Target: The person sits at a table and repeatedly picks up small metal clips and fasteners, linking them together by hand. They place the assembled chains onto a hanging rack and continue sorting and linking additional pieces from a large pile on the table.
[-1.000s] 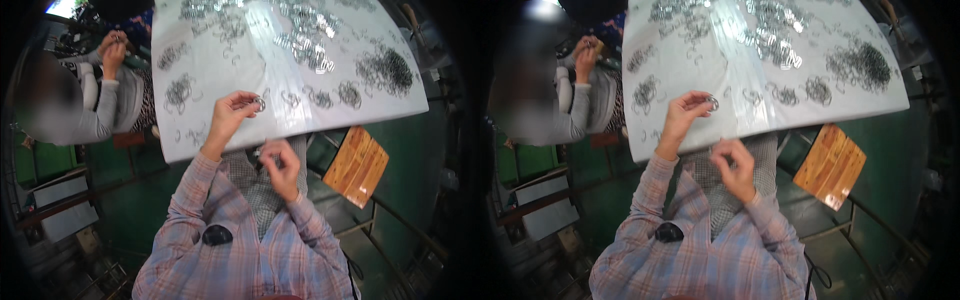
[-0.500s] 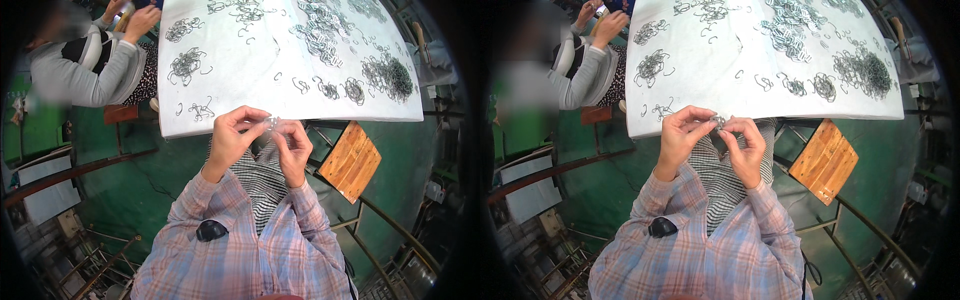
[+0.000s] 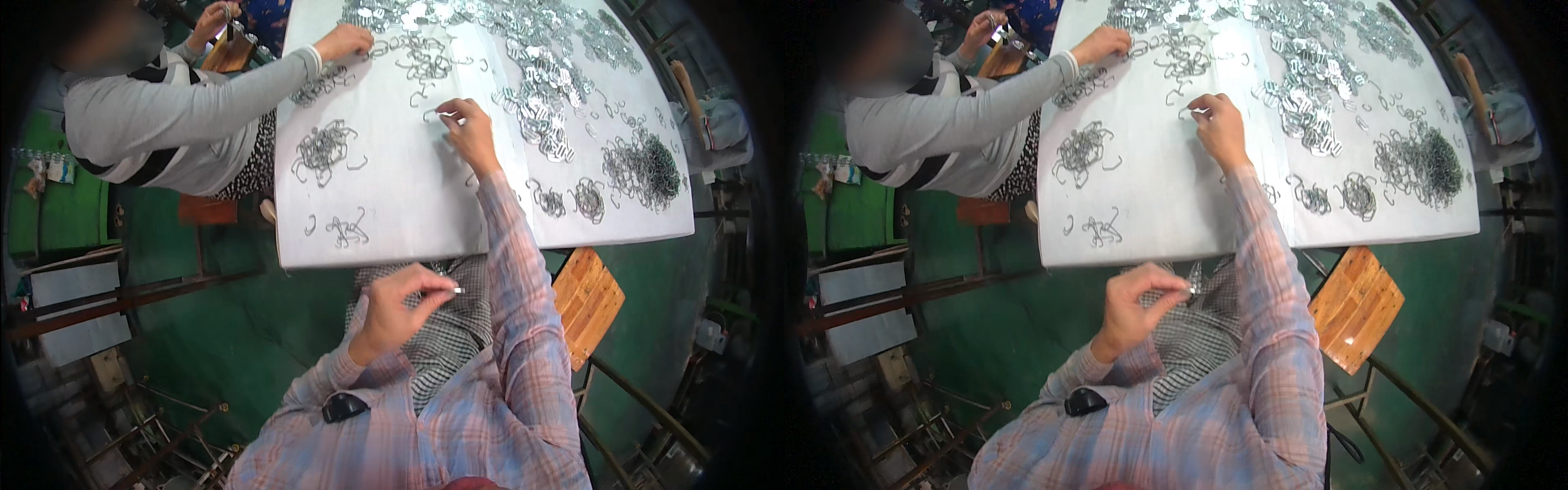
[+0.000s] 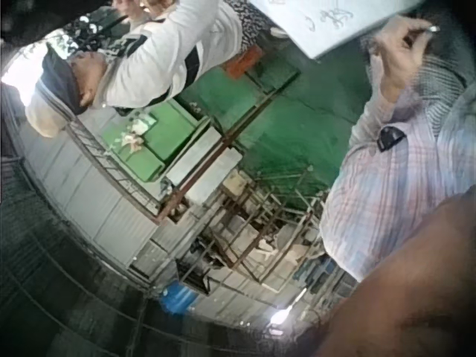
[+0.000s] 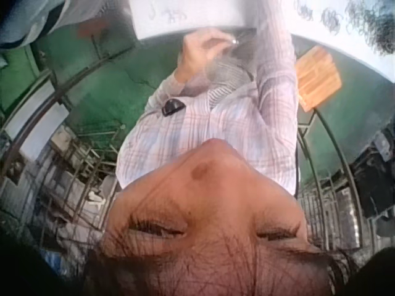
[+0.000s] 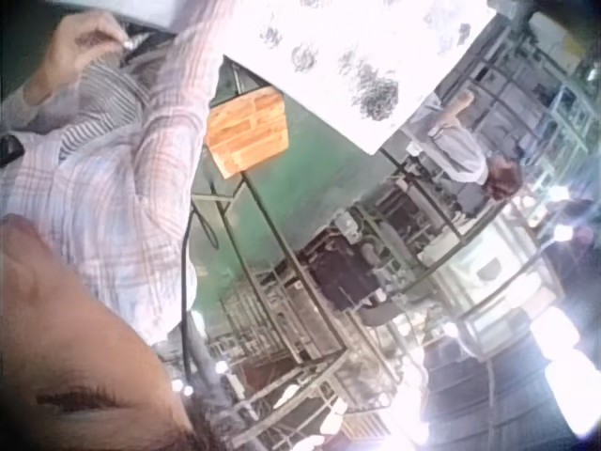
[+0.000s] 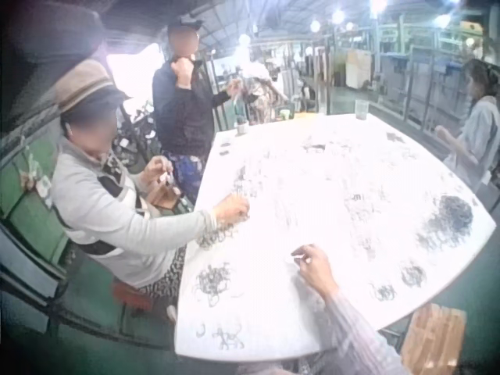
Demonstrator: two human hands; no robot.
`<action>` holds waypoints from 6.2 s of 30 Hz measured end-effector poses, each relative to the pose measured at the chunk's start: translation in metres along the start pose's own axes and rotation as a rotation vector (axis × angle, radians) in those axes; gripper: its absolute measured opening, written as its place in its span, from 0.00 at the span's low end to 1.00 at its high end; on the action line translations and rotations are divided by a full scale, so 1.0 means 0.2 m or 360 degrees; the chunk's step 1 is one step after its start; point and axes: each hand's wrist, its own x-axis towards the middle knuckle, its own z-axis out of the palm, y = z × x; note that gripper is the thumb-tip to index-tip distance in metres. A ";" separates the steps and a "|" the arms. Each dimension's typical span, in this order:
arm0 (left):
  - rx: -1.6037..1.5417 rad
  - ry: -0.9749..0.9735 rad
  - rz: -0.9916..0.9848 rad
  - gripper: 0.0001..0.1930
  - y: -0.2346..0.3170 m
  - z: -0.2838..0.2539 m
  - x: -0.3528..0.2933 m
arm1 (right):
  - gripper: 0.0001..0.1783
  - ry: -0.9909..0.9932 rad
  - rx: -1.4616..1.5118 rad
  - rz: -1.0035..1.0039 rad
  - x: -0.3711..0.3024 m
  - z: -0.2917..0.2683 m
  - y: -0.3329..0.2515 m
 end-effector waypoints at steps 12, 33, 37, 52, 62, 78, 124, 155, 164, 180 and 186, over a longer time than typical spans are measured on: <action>0.0021 0.0038 0.0056 0.09 -0.03 -0.02 -0.07 | 0.08 -0.0775 -0.0789 -0.0438 0.02 -0.03 0.10; -0.0089 0.0110 -0.0057 0.06 -0.13 0.06 -0.19 | 0.07 -0.0471 -0.0112 -0.0049 -0.30 -0.10 -0.09; -0.0143 0.0111 -0.0106 0.07 -0.16 0.06 -0.21 | 0.07 -0.0384 0.0161 0.0300 -0.46 -0.26 -0.14; -0.0012 0.0051 0.0085 0.09 -0.06 0.06 -0.19 | 0.15 -0.0237 -0.0227 -0.0260 -0.09 -0.37 0.09; -0.0073 0.0031 0.0024 0.09 -0.12 0.00 -0.12 | 0.20 -0.0687 -0.0836 -0.0520 0.20 0.08 -0.02; 0.0041 0.0031 0.0076 0.09 -0.20 0.01 -0.16 | 0.04 -0.0815 -0.0912 -0.0556 -0.05 0.06 0.02; 0.1061 -0.0062 0.0346 0.18 -0.63 0.78 1.44 | 0.06 0.0056 0.0382 -0.0151 -1.20 -0.39 -0.44; 0.0401 0.0072 -0.0120 0.07 0.02 0.00 -0.01 | 0.02 0.0262 0.0372 0.0136 -0.95 -0.34 -0.41; 0.0432 0.0149 0.0001 0.08 0.05 0.01 -0.07 | 0.11 0.0011 -0.0722 0.0273 0.20 0.40 -0.06; 0.0320 0.0242 -0.0186 0.08 -0.09 0.01 -0.12 | 0.06 -0.0261 0.0622 0.0341 -0.79 -0.42 -0.48; 0.0172 0.0250 -0.0239 0.08 -0.06 0.06 -0.10 | 0.04 -0.0184 0.1175 0.0450 -1.14 -0.45 -0.52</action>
